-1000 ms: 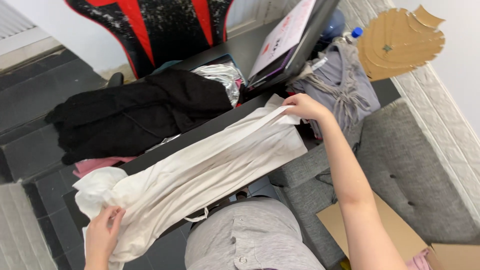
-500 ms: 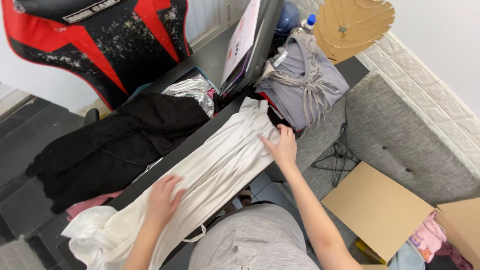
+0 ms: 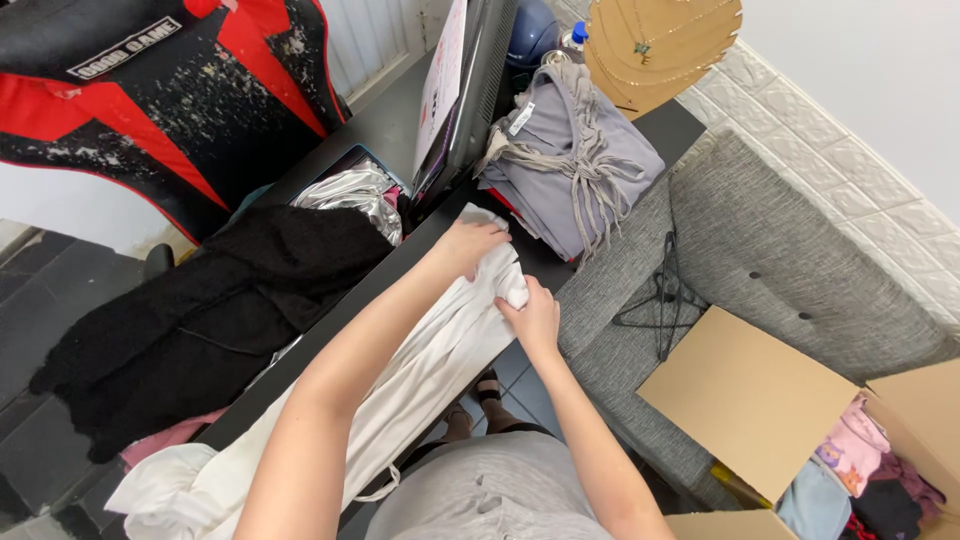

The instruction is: Folding various clothing items and packing them into a cardboard box

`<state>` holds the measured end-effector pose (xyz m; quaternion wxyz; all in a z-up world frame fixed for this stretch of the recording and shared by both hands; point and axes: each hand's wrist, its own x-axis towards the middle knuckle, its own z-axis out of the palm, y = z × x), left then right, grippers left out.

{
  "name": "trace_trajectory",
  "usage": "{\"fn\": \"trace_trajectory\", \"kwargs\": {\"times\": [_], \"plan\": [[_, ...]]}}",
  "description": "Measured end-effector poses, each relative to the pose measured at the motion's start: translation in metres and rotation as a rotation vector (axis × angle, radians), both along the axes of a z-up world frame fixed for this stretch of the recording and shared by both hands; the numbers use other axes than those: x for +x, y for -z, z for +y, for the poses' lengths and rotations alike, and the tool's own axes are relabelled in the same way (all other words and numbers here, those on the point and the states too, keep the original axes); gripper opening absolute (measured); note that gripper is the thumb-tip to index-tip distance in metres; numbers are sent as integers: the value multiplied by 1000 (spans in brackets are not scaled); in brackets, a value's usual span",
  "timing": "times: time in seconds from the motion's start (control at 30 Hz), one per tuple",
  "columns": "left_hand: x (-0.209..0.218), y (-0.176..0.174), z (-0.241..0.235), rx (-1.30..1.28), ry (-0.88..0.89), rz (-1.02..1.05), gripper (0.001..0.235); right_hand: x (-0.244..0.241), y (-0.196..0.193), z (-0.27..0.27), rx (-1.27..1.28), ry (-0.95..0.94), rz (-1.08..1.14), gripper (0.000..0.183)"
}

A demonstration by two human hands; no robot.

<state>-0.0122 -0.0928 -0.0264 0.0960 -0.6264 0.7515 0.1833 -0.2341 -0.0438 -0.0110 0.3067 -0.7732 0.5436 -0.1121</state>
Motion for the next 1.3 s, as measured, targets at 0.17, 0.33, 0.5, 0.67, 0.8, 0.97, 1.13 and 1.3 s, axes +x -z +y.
{"fn": "trace_trajectory", "kwargs": {"times": [0.17, 0.33, 0.5, 0.67, 0.8, 0.97, 1.13, 1.3], "plan": [[4, 69, -8, -247, 210, -285, 51, 0, 3, 1, 1, -9, -201, 37], [25, -45, 7, -531, 219, -236, 53, 5, -45, -35, -171, -10, -373, 28], [40, -115, 51, -894, 193, -139, 29, 20, -116, -14, -287, -123, -481, 29], [55, -134, 135, -1088, 184, -155, 11, 15, -68, 38, -397, -344, -491, 34], [59, -102, 214, -1017, 160, -156, 13, 15, -38, 82, -346, -511, -345, 47], [41, 17, 318, -837, -223, -246, 8, 22, -52, 107, 98, -1002, 66, 53], [-41, -67, 426, -500, -960, 98, 36, 49, -90, 104, 204, -1085, 15, 33], [-144, -59, 487, -647, -1716, -120, 39, 118, -90, 135, 195, -1287, -154, 13]]}}
